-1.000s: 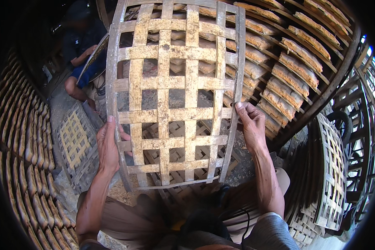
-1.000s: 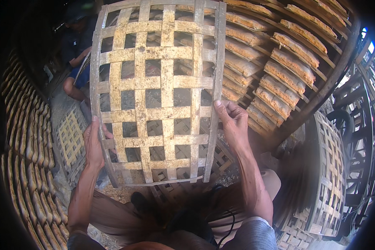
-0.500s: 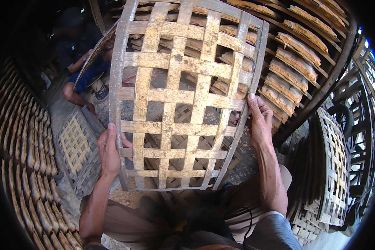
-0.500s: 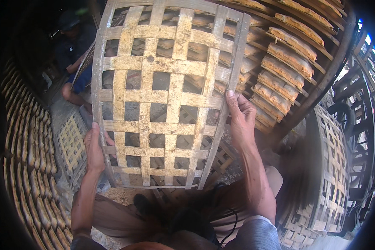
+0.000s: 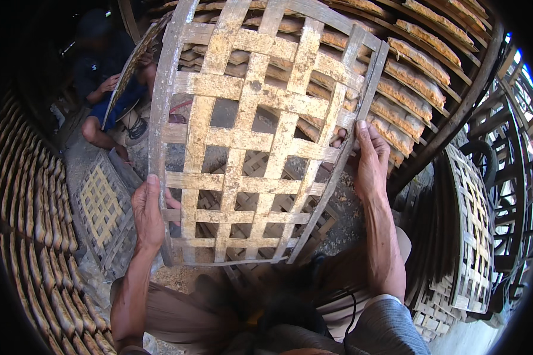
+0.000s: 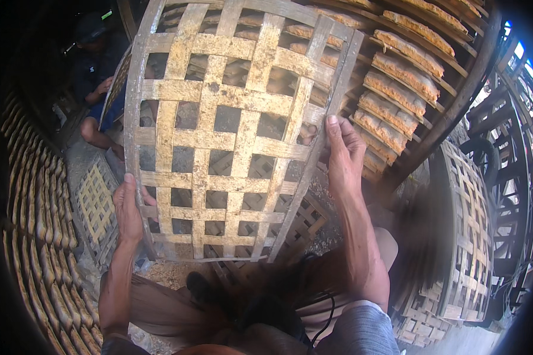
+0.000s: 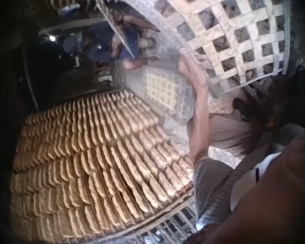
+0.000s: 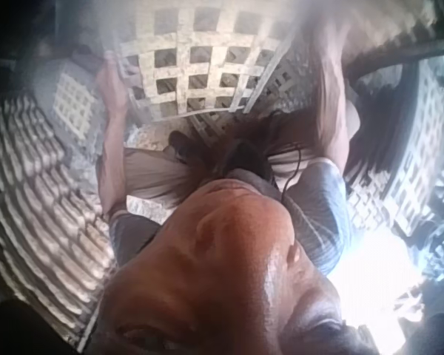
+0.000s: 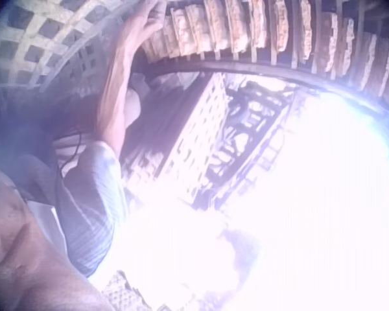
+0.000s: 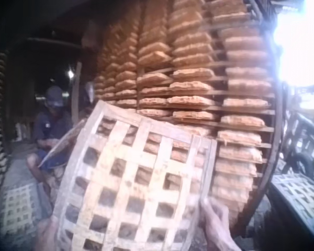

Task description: The person assembles a wooden lattice structure by hand, interlocking slats and adjusting the frame. They rotate the lattice to inspect and tighten connections, then place it on the floor among other similar pieces.

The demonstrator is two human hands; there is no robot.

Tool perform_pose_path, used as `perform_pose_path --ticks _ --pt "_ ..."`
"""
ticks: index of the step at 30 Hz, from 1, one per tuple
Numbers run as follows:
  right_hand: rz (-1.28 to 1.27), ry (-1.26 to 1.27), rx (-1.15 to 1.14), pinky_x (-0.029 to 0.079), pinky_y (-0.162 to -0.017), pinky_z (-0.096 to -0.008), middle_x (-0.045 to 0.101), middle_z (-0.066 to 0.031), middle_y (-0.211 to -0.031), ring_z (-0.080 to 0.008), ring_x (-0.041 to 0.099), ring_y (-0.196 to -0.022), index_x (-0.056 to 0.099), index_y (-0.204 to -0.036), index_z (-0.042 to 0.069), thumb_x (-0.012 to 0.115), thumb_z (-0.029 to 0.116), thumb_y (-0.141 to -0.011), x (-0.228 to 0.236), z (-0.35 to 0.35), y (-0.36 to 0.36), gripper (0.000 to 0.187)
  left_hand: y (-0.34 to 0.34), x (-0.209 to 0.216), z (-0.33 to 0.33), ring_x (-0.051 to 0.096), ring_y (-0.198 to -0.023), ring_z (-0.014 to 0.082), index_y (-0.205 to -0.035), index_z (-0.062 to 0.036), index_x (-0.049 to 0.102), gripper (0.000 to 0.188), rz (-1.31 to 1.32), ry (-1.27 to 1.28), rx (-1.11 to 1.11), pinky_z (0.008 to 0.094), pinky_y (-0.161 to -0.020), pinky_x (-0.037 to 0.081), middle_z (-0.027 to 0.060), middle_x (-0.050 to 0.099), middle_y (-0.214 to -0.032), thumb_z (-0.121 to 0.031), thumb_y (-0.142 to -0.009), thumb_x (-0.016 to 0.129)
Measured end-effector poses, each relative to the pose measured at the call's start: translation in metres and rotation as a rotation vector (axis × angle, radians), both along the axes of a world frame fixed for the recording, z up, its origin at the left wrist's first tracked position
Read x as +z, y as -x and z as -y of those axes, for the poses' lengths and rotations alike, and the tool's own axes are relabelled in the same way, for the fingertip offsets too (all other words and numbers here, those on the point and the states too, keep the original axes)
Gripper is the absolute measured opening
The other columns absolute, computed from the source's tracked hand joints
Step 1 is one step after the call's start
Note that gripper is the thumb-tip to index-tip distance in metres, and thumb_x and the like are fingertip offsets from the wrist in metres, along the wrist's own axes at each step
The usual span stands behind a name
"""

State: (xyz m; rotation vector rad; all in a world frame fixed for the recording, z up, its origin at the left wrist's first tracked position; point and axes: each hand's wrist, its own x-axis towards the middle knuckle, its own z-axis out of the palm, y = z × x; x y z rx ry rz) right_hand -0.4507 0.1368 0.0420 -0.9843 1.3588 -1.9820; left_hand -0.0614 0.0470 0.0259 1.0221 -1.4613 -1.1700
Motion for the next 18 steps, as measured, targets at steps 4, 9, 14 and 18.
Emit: perform_pose_path --ticks 4,9,14,18 --pt "-0.503 0.074 -0.413 0.047 -0.109 -0.0465 0.058 -0.0230 -0.138 -0.0333 0.057 -0.130 0.042 -0.152 -0.003 0.062 0.030 -0.105 0.003 0.007 0.003 0.061 -0.001 -0.001 -0.004 0.061 -0.051 0.0115 -0.083 -0.0049 0.058 0.051 0.153 0.048 0.004 0.0257 -0.044 0.048 0.0068 0.063 -0.063 -0.045 -0.111 0.044" --pt "-1.262 -0.007 -0.778 0.051 -0.100 -0.0443 0.046 -0.0272 -0.148 -0.0353 0.055 -0.129 0.053 -0.145 0.000 0.074 0.026 -0.095 0.003 -0.003 -0.003 0.060 -0.001 -0.008 -0.007 0.061 -0.054 0.0100 -0.083 -0.0040 0.060 0.052 0.214 0.046 -0.031 0.0255 -0.046 0.049 0.0062 0.063 -0.063 -0.046 -0.110 0.047" --pt "-0.850 -0.020 -0.462 0.050 -0.052 -0.0273 0.071 -0.0167 -0.103 -0.0144 0.065 -0.063 0.072 -0.113 -0.005 0.084 0.029 -0.088 0.013 -0.005 -0.006 0.043 0.000 -0.008 -0.006 0.064 -0.058 0.0115 -0.085 -0.0017 0.062 0.051 0.314 0.135 -0.108 0.0265 -0.050 0.050 0.0052 0.063 -0.065 -0.044 -0.109 0.049" --pt "-0.308 -0.196 -0.226 0.041 -0.039 -0.0236 0.067 -0.0057 -0.069 -0.0103 0.057 -0.044 0.072 -0.104 -0.005 0.082 0.035 -0.091 0.016 -0.010 -0.009 0.043 0.000 -0.013 -0.007 0.067 -0.060 0.0129 -0.091 0.0004 0.065 0.050 0.361 0.197 -0.119 0.0276 -0.052 0.051 0.0040 0.062 -0.068 -0.044 -0.109 0.050"
